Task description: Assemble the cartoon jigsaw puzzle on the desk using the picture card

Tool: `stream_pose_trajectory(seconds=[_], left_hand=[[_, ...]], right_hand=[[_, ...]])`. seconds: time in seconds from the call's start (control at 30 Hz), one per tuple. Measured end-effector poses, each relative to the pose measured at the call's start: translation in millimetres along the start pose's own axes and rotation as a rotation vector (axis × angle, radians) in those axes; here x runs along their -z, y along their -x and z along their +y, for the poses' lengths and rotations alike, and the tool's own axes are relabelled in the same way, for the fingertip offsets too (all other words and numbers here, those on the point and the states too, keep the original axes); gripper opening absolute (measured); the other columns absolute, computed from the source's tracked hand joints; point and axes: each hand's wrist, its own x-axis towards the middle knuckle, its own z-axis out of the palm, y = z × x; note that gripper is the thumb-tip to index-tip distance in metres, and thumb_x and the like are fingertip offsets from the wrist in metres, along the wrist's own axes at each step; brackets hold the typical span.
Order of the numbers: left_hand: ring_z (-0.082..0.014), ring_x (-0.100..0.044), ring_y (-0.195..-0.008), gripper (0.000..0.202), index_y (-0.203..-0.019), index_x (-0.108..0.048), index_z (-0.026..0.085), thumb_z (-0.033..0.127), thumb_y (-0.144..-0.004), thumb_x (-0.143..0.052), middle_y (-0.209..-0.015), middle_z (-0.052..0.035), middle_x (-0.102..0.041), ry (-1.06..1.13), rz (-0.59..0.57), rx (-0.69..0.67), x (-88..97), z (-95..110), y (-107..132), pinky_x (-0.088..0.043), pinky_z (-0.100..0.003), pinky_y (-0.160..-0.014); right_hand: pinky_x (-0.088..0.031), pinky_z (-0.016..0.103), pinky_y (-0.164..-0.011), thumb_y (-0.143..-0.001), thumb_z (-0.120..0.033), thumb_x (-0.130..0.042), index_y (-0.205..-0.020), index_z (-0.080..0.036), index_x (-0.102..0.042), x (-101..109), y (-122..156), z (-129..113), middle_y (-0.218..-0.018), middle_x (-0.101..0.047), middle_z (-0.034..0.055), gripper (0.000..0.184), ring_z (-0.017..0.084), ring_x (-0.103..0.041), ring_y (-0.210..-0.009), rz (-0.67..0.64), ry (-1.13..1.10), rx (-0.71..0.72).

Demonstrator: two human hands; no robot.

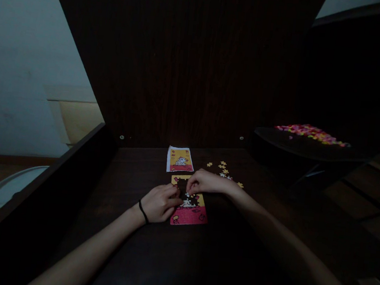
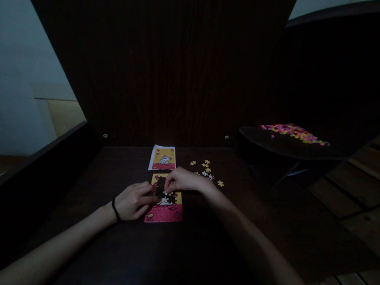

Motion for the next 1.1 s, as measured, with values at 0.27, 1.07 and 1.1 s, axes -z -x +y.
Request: stream_pose_trajectory(seconds=[0.27,1.07,1.1], left_hand=[[-0.0172,-0.046,-0.078,0.026,-0.093,-0.059,0.020,0.015,-0.074,-0.042,-0.086,-0.0051,-0.051,0.015,-0.009,0.007,-1.4,-0.7,0.9,-0.042,-0.029,-0.069],[-0.0174,-0.047,-0.078,0.026,-0.093,-0.060,0.020,0.016,-0.075,-0.042,-0.084,-0.0050,-0.051,-0.005,-0.024,0.013,-0.3,0.5,-0.4,-0.041,-0.028,-0.067],[-0.0172,-0.047,-0.078,0.026,-0.093,-0.060,0.020,0.016,-0.075,-0.042,-0.084,-0.0049,-0.051,-0.005,-0.024,0.011,-0.5,0.3,-0.3,-0.041,-0.028,-0.068]], right_hand=[[-0.042,0.019,-0.058,-0.069,-0.016,-0.059,-0.078,-0.013,-0.068,-3.1,-1.1,4.8,-0.068,-0.066,0.0020,0.014,0.010,-0.057,-0.061,-0.037,0.018,0.007],[-0.039,0.018,-0.052,-0.067,-0.009,-0.056,-0.072,-0.012,-0.065,-3.5,-0.5,0.6,-0.061,-0.060,-0.0001,0.011,0.008,-0.051,-0.055,-0.038,0.094,-0.033],[-0.039,0.018,-0.052,-0.067,-0.009,-0.057,-0.072,-0.012,-0.065,-3.4,-0.4,0.2,-0.061,-0.060,-0.0001,0.011,0.008,-0.051,-0.055,-0.035,0.102,-0.035]])
